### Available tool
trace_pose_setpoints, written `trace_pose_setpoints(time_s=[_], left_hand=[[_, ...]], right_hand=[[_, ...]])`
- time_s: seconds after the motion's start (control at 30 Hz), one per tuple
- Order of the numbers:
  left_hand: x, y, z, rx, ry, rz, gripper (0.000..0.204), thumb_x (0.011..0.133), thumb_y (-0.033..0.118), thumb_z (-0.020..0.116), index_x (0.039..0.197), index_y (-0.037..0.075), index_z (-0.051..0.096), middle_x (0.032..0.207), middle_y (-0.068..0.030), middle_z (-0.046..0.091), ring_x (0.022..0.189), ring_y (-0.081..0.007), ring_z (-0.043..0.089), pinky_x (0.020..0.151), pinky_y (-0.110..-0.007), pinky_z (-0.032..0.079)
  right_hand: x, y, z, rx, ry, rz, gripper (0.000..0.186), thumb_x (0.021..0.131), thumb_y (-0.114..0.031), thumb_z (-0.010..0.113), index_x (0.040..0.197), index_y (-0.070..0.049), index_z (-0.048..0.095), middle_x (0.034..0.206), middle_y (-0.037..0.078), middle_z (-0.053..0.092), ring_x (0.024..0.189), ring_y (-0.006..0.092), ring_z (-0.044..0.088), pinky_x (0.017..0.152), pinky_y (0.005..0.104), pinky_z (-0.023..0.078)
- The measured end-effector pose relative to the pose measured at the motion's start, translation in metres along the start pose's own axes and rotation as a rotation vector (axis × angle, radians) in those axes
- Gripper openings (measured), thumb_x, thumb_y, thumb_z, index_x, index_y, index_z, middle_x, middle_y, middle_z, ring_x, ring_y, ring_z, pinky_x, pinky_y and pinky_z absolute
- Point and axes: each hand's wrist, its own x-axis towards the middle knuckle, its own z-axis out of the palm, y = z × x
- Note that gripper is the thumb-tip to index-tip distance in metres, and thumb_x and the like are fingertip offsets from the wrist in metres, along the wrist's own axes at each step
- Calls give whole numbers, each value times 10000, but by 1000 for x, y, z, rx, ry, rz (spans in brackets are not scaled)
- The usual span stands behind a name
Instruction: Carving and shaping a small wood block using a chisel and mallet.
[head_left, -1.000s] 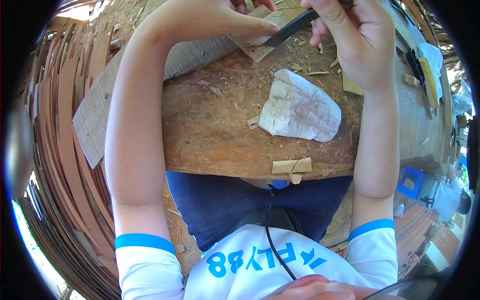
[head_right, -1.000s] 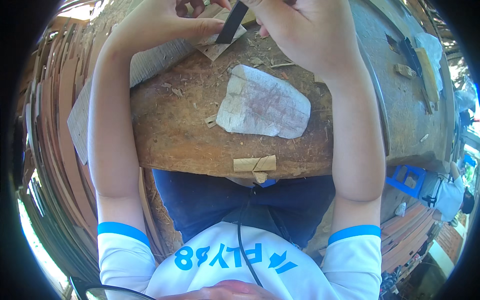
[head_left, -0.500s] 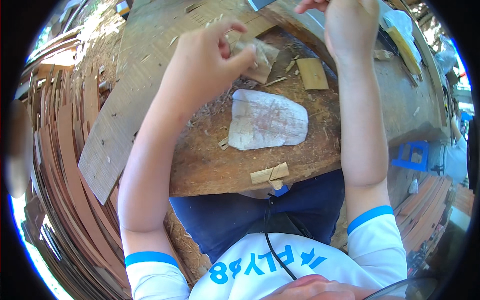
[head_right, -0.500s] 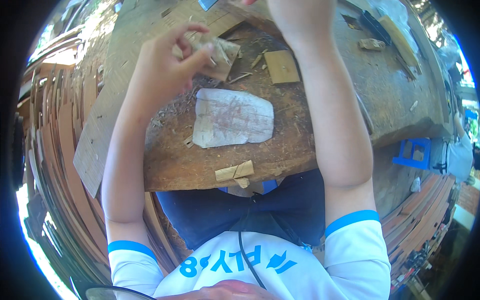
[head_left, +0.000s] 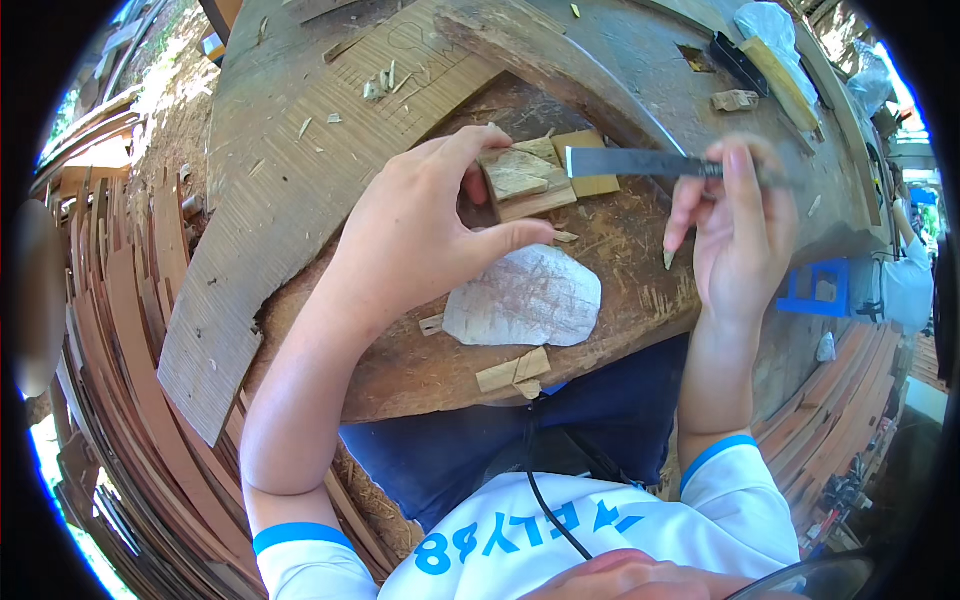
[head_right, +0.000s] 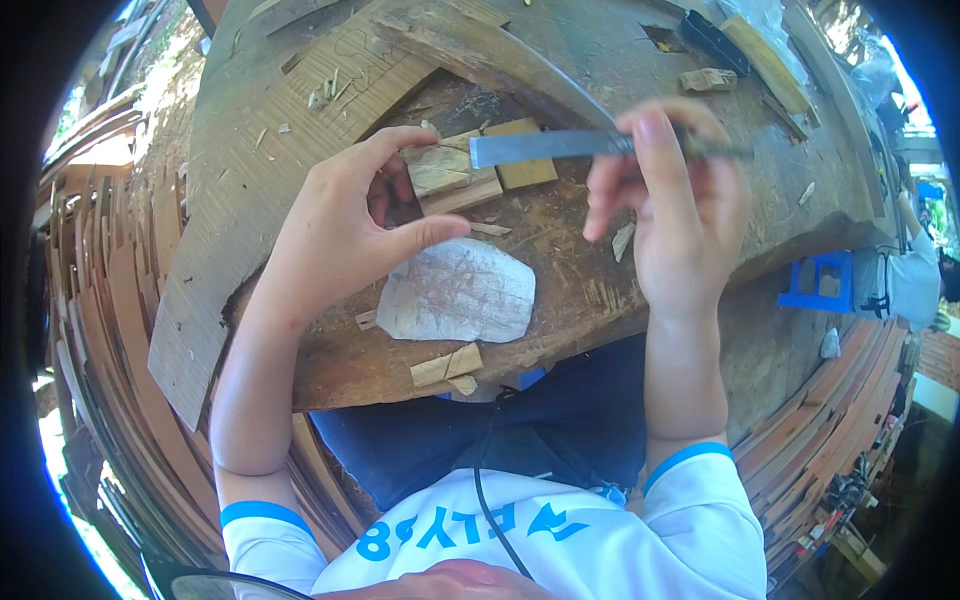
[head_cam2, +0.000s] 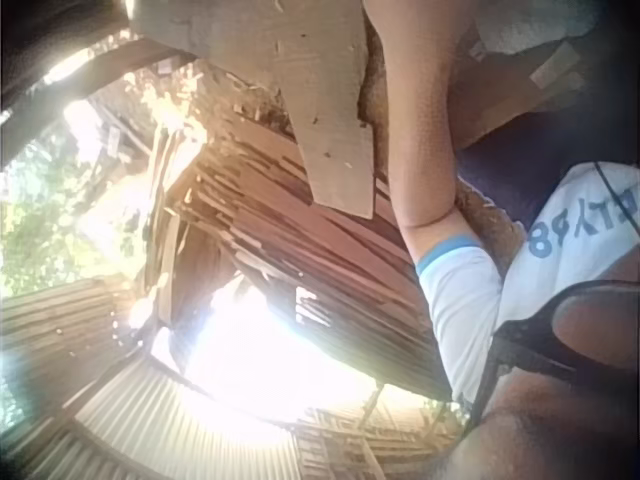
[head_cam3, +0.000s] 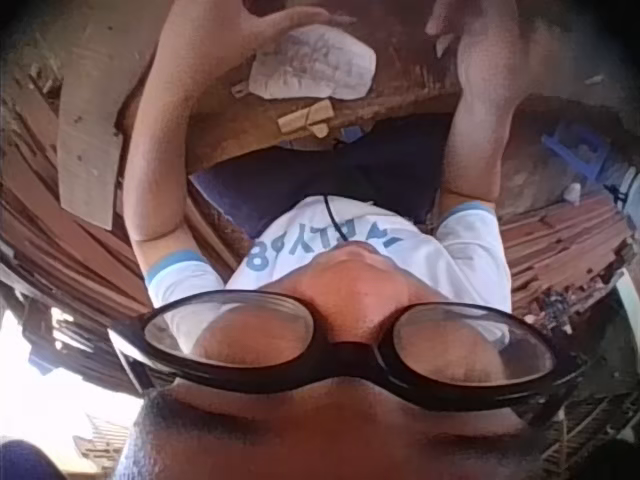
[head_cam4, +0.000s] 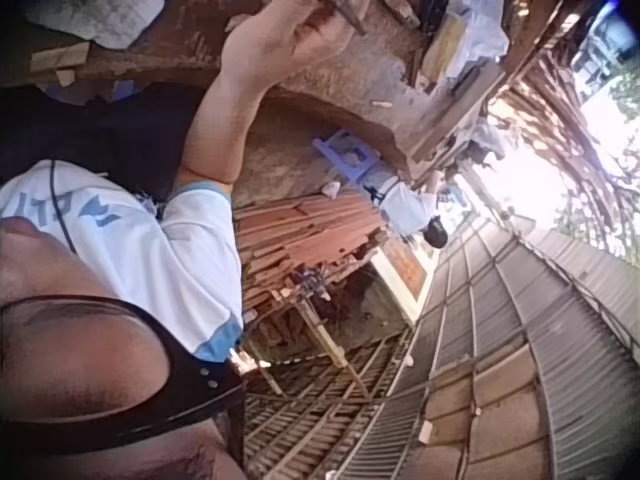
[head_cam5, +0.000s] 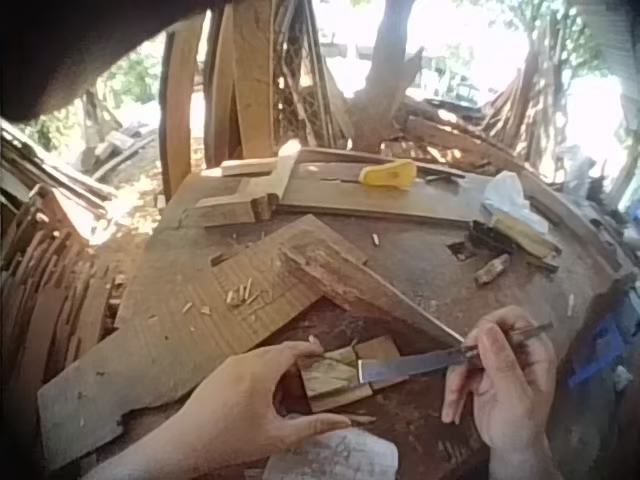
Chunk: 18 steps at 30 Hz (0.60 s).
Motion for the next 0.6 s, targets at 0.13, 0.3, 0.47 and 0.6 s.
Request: trace_pose_setpoints(time_s=[0.13,0.3,0.47,0.6], left_hand=[[1,-3,-5,116,12,56,518,777,189,806,1268,85,679,885,-52,592,706,-139,538,682,-285,472],[9,-2,-17,-12,-232,125,625,677,7,630,1291,108,689,1076,-37,547,757,-127,455,696,-242,433],[6,15,1,69,-238,209,610,688,49,730,1293,107,678,1030,-42,561,748,-138,467,700,-259,445],[-4,42,27,242,-168,134,611,733,194,856,1306,107,663,995,-41,594,727,-153,495,703,-286,474]], right_hand=[[-36,27,-24,44,137,-24,230,1074,-193,559,1082,34,589,750,129,644,608,167,639,490,303,567],[-56,42,-40,32,185,-65,220,1070,-181,569,1078,38,596,766,137,654,621,177,651,519,308,582],[-62,28,-37,45,217,-15,180,1051,-137,599,1078,42,604,786,134,673,681,162,679,601,308,618],[-87,22,-49,71,192,24,158,1038,-82,596,1126,48,580,878,168,711,782,192,726,675,323,638]])
